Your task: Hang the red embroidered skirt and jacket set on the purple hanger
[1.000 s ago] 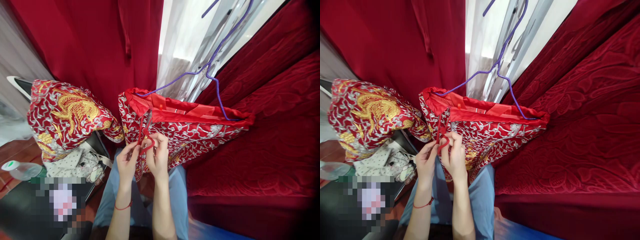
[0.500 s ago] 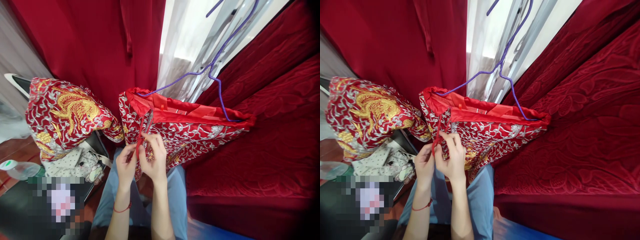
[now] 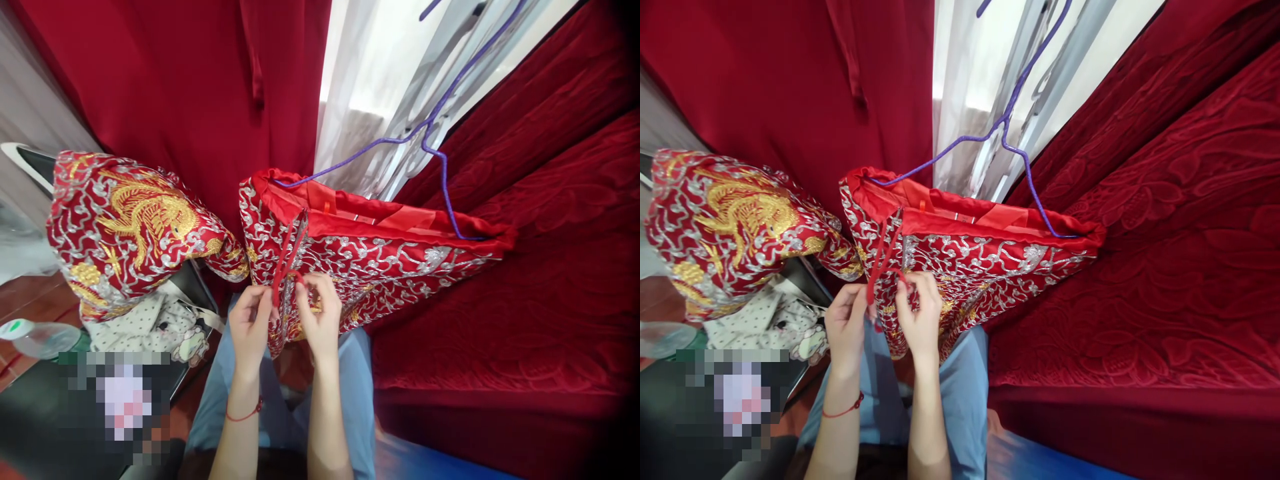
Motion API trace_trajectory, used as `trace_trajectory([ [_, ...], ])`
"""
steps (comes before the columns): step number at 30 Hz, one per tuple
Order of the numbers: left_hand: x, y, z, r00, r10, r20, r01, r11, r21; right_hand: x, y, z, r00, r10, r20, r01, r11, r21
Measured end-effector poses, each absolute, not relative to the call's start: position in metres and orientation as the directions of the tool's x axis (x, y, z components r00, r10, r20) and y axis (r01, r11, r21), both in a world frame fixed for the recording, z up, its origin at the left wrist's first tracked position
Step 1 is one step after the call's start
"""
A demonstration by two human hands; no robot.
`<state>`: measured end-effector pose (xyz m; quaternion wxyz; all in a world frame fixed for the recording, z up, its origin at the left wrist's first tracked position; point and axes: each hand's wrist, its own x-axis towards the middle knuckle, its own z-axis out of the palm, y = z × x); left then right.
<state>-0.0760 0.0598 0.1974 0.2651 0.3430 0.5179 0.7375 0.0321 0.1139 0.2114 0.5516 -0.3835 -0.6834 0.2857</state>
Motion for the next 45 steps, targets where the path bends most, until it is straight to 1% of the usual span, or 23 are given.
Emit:
trace_trajectory([
  [1,-0.077,0.060,0.198,-0.636,0.738,0.227,-0.035,-0.321,0.946,0.038,0.116,0.203,-0.021,0.851,0.525,0.262,0.511,-0.819],
  [3,-0.080,0.062,0.197,-0.653,0.726,0.217,-0.033,-0.313,0.949,0.053,0.120,0.185,0.187,0.855,0.483,0.347,0.402,-0.847],
  [5,-0.081,0.063,0.194,-0.651,0.732,0.204,-0.030,-0.293,0.956,0.070,0.122,0.170,0.394,0.794,0.462,0.428,0.286,-0.857],
  [6,-0.080,0.064,0.193,-0.640,0.743,0.196,-0.032,-0.280,0.959,0.077,0.122,0.165,0.452,0.752,0.480,0.483,0.246,-0.840],
  [7,-0.080,0.065,0.191,-0.625,0.758,0.187,-0.037,-0.268,0.963,0.082,0.122,0.163,0.474,0.716,0.513,0.539,0.225,-0.811],
  [9,-0.077,0.067,0.189,-0.593,0.786,0.175,-0.053,-0.255,0.965,0.085,0.119,0.168,0.418,0.686,0.596,0.622,0.262,-0.738],
  [11,-0.073,0.068,0.190,-0.571,0.802,0.179,-0.061,-0.258,0.964,0.079,0.116,0.181,0.291,0.690,0.663,0.627,0.386,-0.677],
  [13,-0.070,0.068,0.193,-0.553,0.810,0.193,-0.056,-0.268,0.962,0.066,0.117,0.197,0.134,0.693,0.709,0.569,0.531,-0.627],
  [15,-0.069,0.068,0.197,-0.537,0.818,0.207,-0.049,-0.275,0.960,0.050,0.121,0.209,-0.011,0.694,0.720,0.473,0.638,-0.607],
  [17,-0.070,0.067,0.200,-0.534,0.819,0.210,-0.043,-0.274,0.961,0.035,0.129,0.215,-0.101,0.706,0.701,0.378,0.679,-0.629],
  [19,-0.073,0.066,0.201,-0.544,0.813,0.207,-0.026,-0.263,0.965,0.023,0.138,0.215,-0.144,0.721,0.677,0.320,0.682,-0.658],
  [21,-0.077,0.066,0.198,-0.530,0.824,0.203,0.009,-0.233,0.972,0.014,0.147,0.211,-0.166,0.726,0.667,0.297,0.682,-0.668],
  [26,-0.083,0.068,0.186,-0.432,0.888,0.157,0.116,-0.118,0.986,0.008,0.155,0.203,-0.216,0.700,0.681,0.296,0.712,-0.637],
  [28,-0.082,0.072,0.184,-0.436,0.879,0.193,0.188,-0.121,0.975,0.009,0.151,0.204,-0.214,0.700,0.682,0.291,0.712,-0.639],
  [31,-0.077,0.081,0.190,-0.409,0.861,0.301,0.280,-0.196,0.940,0.014,0.144,0.210,-0.203,0.690,0.695,0.276,0.721,-0.635],
  [33,-0.075,0.088,0.196,-0.400,0.842,0.361,0.282,-0.262,0.923,0.020,0.142,0.217,-0.180,0.680,0.711,0.275,0.729,-0.627],
  [36,-0.080,0.099,0.208,-0.389,0.790,0.474,0.313,-0.370,0.875,0.030,0.143,0.230,-0.088,0.673,0.734,0.275,0.725,-0.632],
  [39,-0.089,0.110,0.220,-0.262,0.735,0.626,0.446,-0.483,0.753,0.037,0.150,0.248,-0.032,0.640,0.767,0.283,0.742,-0.608],
  [41,-0.095,0.117,0.229,-0.172,0.717,0.675,0.500,-0.527,0.687,0.039,0.155,0.261,-0.059,0.616,0.786,0.311,0.759,-0.572],
  [42,-0.098,0.121,0.233,-0.159,0.718,0.677,0.514,-0.525,0.678,0.039,0.157,0.268,-0.080,0.609,0.789,0.334,0.763,-0.554],
  [43,-0.102,0.124,0.236,-0.181,0.722,0.667,0.529,-0.501,0.686,0.040,0.159,0.273,-0.093,0.605,0.790,0.359,0.761,-0.540],
  [44,-0.105,0.127,0.240,-0.246,0.718,0.651,0.543,-0.453,0.706,0.041,0.161,0.278,-0.078,0.605,0.792,0.385,0.752,-0.536],
  [45,-0.109,0.130,0.243,-0.347,0.695,0.630,0.551,-0.392,0.736,0.042,0.162,0.280,-0.029,0.604,0.796,0.405,0.735,-0.543],
])
